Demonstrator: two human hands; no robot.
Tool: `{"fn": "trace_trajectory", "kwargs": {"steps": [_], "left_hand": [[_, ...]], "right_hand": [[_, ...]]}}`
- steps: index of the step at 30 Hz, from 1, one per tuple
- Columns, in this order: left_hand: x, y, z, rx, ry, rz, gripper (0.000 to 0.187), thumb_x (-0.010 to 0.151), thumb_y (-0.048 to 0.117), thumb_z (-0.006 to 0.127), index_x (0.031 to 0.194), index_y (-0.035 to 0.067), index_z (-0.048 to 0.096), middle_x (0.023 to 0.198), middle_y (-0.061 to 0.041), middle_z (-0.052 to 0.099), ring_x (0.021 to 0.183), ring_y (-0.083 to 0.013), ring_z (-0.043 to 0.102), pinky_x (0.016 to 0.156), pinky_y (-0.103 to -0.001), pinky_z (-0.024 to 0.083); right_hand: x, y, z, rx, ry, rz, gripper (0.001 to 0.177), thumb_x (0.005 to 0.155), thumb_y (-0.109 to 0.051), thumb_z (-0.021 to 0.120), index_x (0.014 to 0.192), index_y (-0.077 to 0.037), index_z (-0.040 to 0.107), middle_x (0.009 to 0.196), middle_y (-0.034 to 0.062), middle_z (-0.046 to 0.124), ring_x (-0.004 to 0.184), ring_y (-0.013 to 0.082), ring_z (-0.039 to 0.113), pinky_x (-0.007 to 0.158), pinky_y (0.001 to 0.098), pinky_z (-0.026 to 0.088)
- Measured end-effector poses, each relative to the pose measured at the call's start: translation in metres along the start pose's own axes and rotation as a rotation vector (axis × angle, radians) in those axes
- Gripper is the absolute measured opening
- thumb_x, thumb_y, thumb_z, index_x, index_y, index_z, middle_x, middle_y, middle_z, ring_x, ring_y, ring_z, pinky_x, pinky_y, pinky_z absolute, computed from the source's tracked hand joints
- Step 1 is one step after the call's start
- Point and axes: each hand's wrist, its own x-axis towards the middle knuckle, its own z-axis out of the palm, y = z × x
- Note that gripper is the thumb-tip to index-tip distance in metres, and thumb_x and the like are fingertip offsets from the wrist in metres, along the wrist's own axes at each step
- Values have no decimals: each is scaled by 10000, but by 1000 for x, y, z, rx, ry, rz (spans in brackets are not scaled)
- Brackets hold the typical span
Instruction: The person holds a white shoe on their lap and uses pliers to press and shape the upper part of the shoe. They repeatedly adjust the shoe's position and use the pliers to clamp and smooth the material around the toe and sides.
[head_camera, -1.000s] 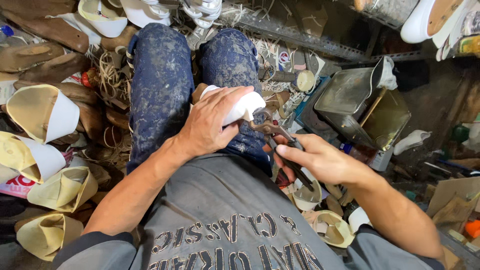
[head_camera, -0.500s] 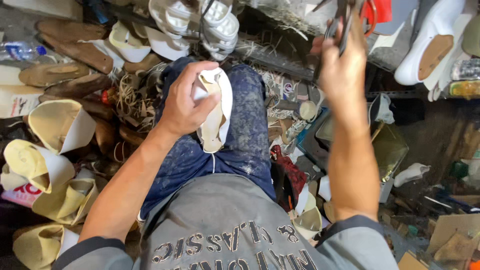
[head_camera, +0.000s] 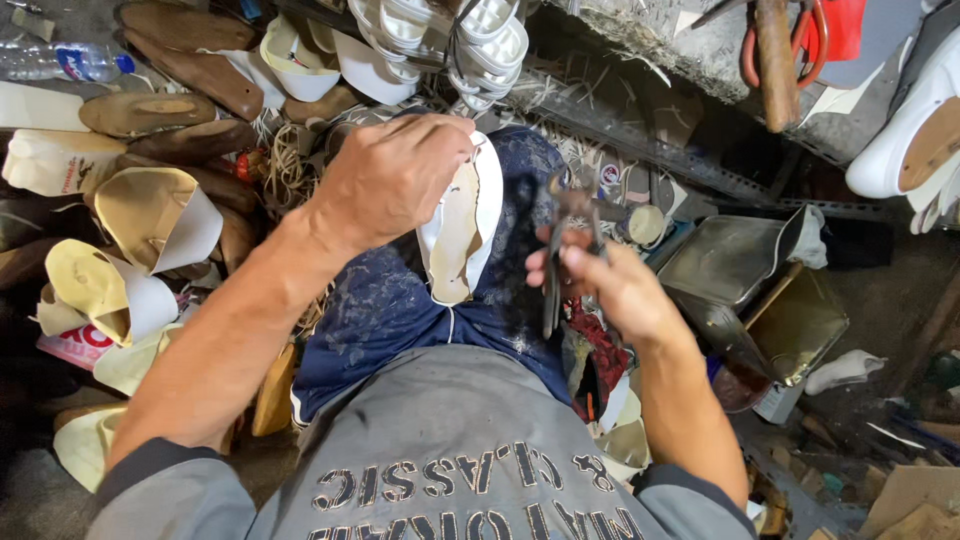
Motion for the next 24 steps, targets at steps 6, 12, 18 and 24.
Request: {"fn": "trace_trajectory", "kwargs": {"steps": [6,12,18,24], "left_hand": [[-5,12,8,-121,212,-213,98,1085,47,574,1024,-20,610,1035,-184,774,911,-278,795,740,-330,659],[-13,13,25,-263,283,-463,117,1100,38,570,1056,-32,653,744,-113,687,434,-123,545,291,-220,402],[-3,31,9,-576,282,-493,124,1073,57,531,1077,-55,582,1045,-226,756,894,-274,787,643,-262,630],[-47,31,61,-1000,235,-759,697,839,217,837,1413,13,498,1214,-212,627,1167,-268,574,1033,-466,457]], "right_hand": [[-32,42,2,-1027,233,44,402,1011,-296,458,1389,-175,522,1009,236,716,973,563,564,777,503,433],[-45,76,-4,-1192,179,46,369,1016,-233,449,1336,-54,492,1162,222,679,961,526,644,722,636,477],[-50,57,-5,-976,257,33,332,913,-199,421,1190,-178,604,999,48,764,964,439,640,839,466,441],[-46,64,-20,-1148,63,96,517,1030,-440,449,1377,-81,583,1078,196,748,984,461,718,785,575,572]]}}
